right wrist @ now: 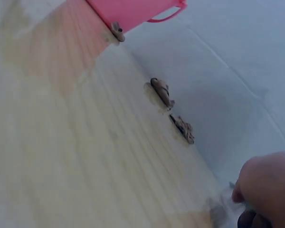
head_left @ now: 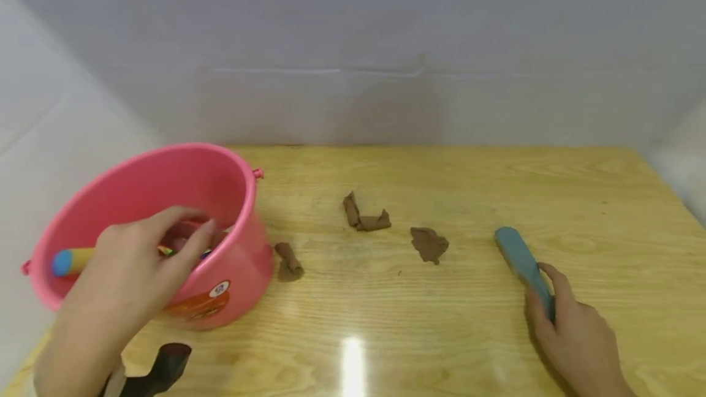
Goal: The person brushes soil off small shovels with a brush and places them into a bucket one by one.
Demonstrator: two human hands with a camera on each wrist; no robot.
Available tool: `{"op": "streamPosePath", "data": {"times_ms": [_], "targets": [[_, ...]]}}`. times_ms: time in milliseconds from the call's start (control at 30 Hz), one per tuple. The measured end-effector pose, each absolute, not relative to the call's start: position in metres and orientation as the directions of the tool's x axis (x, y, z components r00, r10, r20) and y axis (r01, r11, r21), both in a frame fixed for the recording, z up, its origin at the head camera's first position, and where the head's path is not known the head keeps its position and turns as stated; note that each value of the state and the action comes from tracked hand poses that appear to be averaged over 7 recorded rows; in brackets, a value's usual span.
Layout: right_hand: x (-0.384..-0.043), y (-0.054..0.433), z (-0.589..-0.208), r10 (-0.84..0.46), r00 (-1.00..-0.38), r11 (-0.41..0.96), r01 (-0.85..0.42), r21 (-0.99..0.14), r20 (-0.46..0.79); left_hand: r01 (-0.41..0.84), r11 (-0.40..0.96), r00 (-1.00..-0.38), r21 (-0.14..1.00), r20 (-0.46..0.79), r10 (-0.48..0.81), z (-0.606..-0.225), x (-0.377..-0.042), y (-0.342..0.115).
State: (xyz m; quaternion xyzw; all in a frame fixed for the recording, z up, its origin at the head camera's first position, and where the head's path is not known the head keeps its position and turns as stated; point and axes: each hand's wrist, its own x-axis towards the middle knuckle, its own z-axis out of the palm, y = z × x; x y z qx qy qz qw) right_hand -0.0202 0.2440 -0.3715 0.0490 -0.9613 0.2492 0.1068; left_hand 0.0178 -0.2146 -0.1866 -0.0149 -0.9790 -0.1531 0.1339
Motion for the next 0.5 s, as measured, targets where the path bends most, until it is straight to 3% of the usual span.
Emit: {"op": "streamPosePath", "data": {"times_ms": [133,200,333,500], "targets": [[-0.019,0.24,-0.366,-0.008,-0.999,0.915,-0.02,-0.403,0.031,0.036,0.958,-0.973,0.285,0.228,-0.031,-0.187,0.018,-0.22],[-0.02,0.239,-0.364,0.01,-1.0,0.925,0.012,-0.381,-0.008,0.032,0.957,-0.972,0.288,0.232,-0.037,-0.186,0.019,-0.22],[-0.021,0.241,-0.365,0.01,-1.0,0.931,0.004,-0.364,0.013,0.065,0.96,-0.931,0.273,0.362,-0.04,-0.186,0.021,-0.213],[-0.025,0.242,-0.366,-0.048,-0.998,0.933,-0.057,-0.355,0.036,0.133,0.959,-0.831,0.251,0.556,-0.03,-0.196,0.02,-0.214]]}}
